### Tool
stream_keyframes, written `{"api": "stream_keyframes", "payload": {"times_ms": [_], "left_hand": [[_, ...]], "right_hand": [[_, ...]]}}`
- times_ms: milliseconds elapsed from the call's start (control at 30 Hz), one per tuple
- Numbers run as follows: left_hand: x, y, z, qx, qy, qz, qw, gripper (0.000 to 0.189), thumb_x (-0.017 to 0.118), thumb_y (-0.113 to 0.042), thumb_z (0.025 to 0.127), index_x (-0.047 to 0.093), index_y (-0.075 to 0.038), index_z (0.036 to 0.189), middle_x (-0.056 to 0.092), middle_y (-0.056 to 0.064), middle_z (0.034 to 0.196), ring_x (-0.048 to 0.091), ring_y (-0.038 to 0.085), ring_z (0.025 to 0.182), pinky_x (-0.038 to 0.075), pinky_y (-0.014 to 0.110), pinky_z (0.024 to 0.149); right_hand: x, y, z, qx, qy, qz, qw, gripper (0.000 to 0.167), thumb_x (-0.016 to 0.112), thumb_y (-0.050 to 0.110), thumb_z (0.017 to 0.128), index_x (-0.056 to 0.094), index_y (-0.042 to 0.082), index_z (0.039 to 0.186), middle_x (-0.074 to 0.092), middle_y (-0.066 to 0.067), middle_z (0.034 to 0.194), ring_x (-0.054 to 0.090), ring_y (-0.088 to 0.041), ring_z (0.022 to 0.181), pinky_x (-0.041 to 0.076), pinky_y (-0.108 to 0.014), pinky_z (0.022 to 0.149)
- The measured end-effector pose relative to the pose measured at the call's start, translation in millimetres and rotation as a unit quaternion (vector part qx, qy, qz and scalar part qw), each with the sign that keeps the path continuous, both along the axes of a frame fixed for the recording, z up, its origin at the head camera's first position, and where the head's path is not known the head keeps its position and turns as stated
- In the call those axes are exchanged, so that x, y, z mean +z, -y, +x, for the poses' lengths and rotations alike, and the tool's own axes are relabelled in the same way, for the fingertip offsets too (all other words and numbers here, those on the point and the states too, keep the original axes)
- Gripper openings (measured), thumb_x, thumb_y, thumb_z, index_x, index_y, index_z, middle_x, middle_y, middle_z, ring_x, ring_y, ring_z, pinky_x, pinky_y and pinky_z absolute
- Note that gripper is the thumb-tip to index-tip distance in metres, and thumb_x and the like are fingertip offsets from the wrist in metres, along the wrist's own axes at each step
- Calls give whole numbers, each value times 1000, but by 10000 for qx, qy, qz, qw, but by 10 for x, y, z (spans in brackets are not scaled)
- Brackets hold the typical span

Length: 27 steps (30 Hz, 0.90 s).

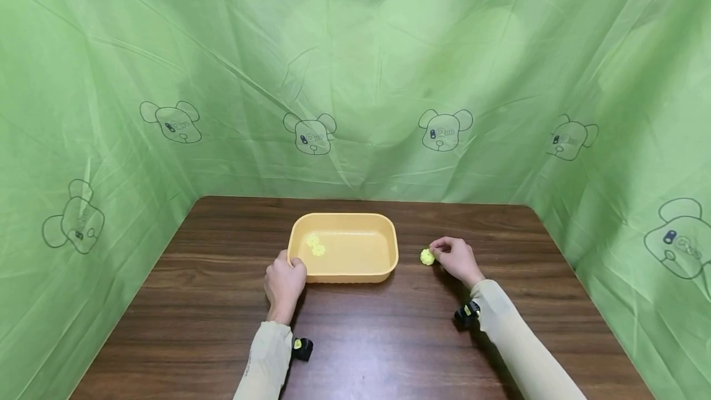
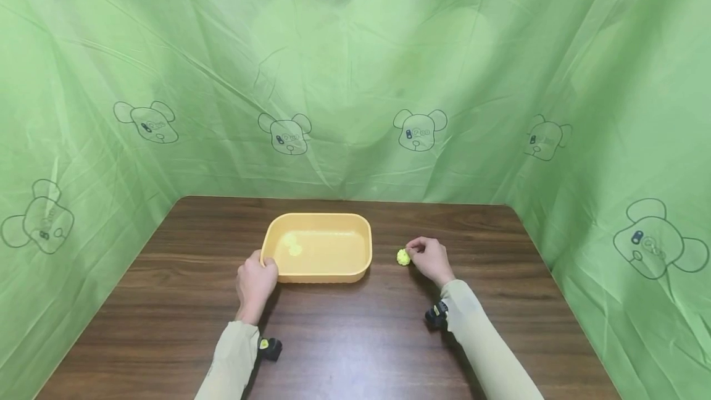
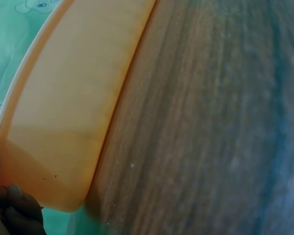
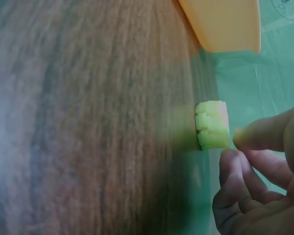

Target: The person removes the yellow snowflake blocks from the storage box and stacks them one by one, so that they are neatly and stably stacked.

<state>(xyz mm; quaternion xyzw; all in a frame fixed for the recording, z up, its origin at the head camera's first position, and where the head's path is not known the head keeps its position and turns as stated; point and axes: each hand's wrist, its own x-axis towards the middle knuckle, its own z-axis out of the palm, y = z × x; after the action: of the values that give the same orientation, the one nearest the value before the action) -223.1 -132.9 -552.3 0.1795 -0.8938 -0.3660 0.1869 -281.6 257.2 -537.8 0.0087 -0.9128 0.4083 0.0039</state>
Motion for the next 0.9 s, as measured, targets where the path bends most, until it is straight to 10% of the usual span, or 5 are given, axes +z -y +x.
{"api": "stream_keyframes", "payload": {"times_ms": [900], "left_hand": [[3,-7,10,11,34,-3,10000,34,46,-21,91,68,0,107,71,29,93,67,49,81,49,58,66]], "right_hand": [[-67,-3,-2,152,-151,172,9996,15,72,22,90,72,9,99,68,-4,84,58,-11,63,45,-28,62]]}}
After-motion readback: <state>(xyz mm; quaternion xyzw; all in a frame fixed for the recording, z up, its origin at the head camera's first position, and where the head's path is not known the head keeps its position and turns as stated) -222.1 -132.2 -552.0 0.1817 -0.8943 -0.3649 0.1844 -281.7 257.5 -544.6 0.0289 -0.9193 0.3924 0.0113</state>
